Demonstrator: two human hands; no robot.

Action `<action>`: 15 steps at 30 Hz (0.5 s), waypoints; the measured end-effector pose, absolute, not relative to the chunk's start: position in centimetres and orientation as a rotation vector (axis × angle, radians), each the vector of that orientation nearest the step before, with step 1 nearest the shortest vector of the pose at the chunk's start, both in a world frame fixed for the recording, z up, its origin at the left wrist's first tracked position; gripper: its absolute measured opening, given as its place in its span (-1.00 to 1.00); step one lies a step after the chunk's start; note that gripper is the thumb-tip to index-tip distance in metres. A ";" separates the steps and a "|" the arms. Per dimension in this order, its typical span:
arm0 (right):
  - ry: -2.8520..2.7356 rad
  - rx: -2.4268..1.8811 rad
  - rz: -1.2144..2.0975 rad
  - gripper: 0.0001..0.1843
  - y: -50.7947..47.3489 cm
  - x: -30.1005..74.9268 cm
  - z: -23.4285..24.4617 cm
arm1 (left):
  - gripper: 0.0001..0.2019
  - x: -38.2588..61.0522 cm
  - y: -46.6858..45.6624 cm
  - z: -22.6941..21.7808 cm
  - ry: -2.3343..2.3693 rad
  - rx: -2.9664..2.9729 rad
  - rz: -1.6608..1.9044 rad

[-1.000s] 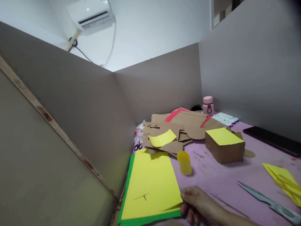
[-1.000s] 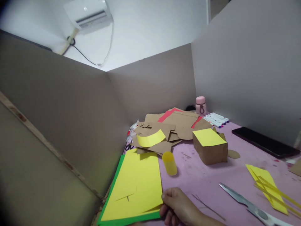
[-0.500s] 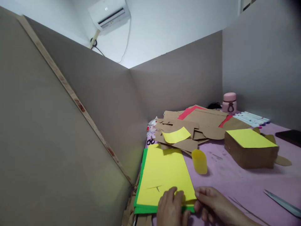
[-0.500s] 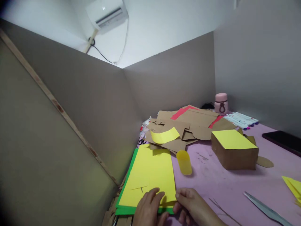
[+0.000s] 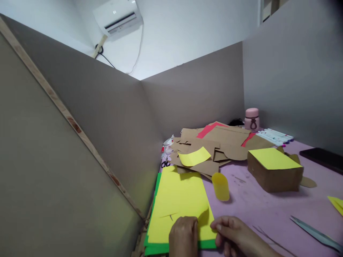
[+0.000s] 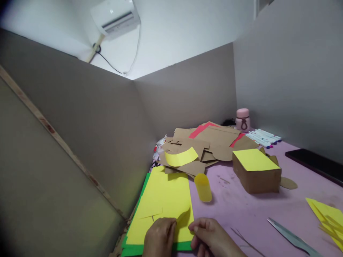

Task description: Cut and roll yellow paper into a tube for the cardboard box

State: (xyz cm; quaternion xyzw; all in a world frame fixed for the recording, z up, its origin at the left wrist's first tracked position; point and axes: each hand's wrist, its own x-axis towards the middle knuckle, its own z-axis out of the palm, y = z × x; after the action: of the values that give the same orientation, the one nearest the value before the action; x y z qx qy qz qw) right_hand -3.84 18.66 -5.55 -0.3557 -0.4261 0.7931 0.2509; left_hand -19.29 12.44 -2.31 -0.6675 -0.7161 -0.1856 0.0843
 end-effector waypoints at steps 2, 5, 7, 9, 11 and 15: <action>-1.163 -0.949 2.153 -0.70 18.5 -3.7 -5.3 | -0.79 -19.5 12.5 -2.0 -2.170 -1.987 -0.604; -1.163 -0.929 2.141 -0.70 18.2 -3.6 -4.9 | -0.83 -19.7 12.2 -1.8 -2.199 -1.981 -0.765; -1.184 -0.924 2.115 -0.68 18.1 -3.6 -4.9 | -0.83 -19.8 11.9 -2.0 -2.163 -1.969 -0.870; -1.229 -0.928 2.080 -0.68 17.9 -3.8 -5.1 | -0.78 -20.1 11.5 -2.4 -2.102 -1.971 -0.903; -1.273 -0.940 2.046 -0.68 17.8 -4.0 -5.5 | -0.76 -20.4 11.3 -2.8 -2.071 -1.981 -0.929; -1.343 -0.968 1.859 -0.72 17.6 -3.5 -5.3 | -0.79 -20.5 10.8 -2.8 -1.958 -1.945 -1.113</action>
State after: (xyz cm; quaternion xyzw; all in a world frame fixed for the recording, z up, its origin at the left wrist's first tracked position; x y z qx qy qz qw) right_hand -3.52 17.55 -5.29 -0.3685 -0.5112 0.7073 0.3203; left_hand -20.52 10.79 -2.82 -0.6514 -0.6557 -0.3726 0.0829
